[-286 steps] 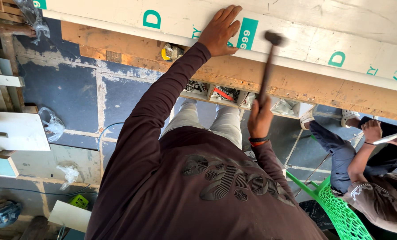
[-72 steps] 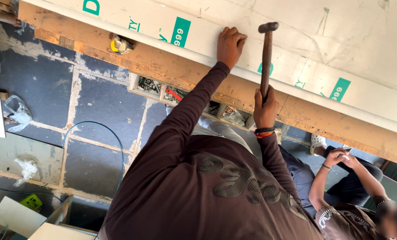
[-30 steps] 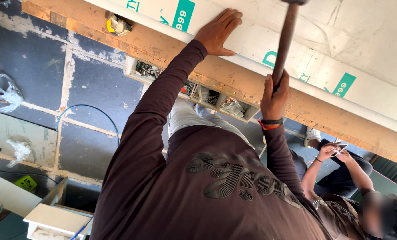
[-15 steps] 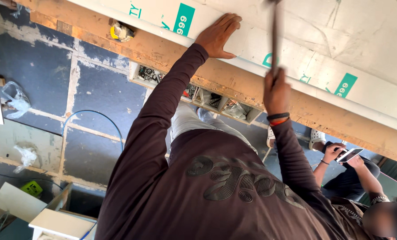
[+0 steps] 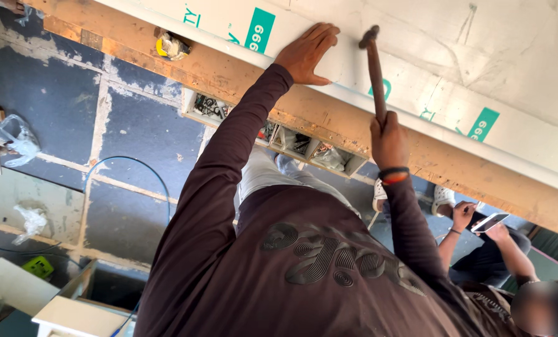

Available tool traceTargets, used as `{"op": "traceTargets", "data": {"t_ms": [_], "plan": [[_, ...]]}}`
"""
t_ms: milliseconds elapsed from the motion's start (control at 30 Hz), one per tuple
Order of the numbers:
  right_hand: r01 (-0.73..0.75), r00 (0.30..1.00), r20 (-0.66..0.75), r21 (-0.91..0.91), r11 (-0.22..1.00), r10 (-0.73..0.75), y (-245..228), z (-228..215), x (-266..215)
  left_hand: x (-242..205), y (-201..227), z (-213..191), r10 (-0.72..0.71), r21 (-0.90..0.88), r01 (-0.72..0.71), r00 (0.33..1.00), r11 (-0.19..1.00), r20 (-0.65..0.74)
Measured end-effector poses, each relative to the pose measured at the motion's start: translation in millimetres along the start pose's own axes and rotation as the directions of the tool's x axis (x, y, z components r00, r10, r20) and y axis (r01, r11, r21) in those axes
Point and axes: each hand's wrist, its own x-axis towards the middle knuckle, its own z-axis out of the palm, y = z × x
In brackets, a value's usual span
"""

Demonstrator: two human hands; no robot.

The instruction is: The person hammers nails into a large white board on a wooden workbench, using a hammer to strike the nails until they are secure.

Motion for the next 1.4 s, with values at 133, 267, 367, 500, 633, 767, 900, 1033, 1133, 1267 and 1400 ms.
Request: {"op": "traceTargets", "data": {"t_ms": [133, 267, 367, 500, 633, 767, 900, 1033, 1133, 1267, 1400], "plan": [[-0.148, 0.978, -0.109, 0.244, 0.959, 0.178, -9, -16, -9, -2, 1, 3, 0.030, 0.002, -0.030, 0.999, 1.000, -0.018], [-0.034, 0.943, -0.295, 0.377, 0.926, 0.155, 3, 25, -12, -3, 0, 0, 0.058, -0.004, -0.058, 0.998, 0.998, -0.015], [0.063, 0.983, -0.168, -0.089, 0.994, -0.077, 21, 47, -16, -5, 2, -4, 0.038, -0.020, -0.038, 0.999, 0.999, 0.000], [-0.128, 0.976, -0.151, 0.176, 0.976, 0.156, 9, 17, -10, -2, 4, -2, 0.036, 0.008, -0.036, 0.999, 0.999, -0.021], [0.094, 0.896, -0.442, 0.277, 0.956, 0.040, -7, 10, -19, -4, 2, -1, 0.028, -0.028, -0.028, 1.000, 0.999, -0.015], [0.098, 0.933, -0.357, 0.124, 0.987, -0.048, 6, 42, -20, -3, 1, -2, 0.051, -0.014, -0.051, 0.998, 0.999, -0.028], [-0.158, 0.972, -0.156, 0.104, 0.982, 0.173, 8, 20, -6, -5, 2, -1, 0.038, -0.012, -0.038, 0.999, 0.999, -0.033], [-0.096, 0.926, -0.266, 0.519, 0.849, 0.268, 2, 0, -16, -4, 0, 1, 0.043, -0.013, -0.043, 0.998, 0.999, -0.044], [0.211, 0.900, -0.431, 0.311, 0.927, -0.061, 12, 38, -19, -7, 0, 1, 0.045, -0.021, -0.046, 0.999, 0.999, -0.028], [-0.014, 0.994, -0.111, -0.025, 1.000, 0.011, 18, 40, -16, -4, 0, -2, 0.052, -0.022, -0.053, 0.998, 0.998, -0.045], [-0.089, 0.948, -0.268, 0.301, 0.950, 0.173, 8, -4, -12, -4, -3, 3, 0.060, -0.002, -0.060, 0.998, 0.998, -0.037]]}}
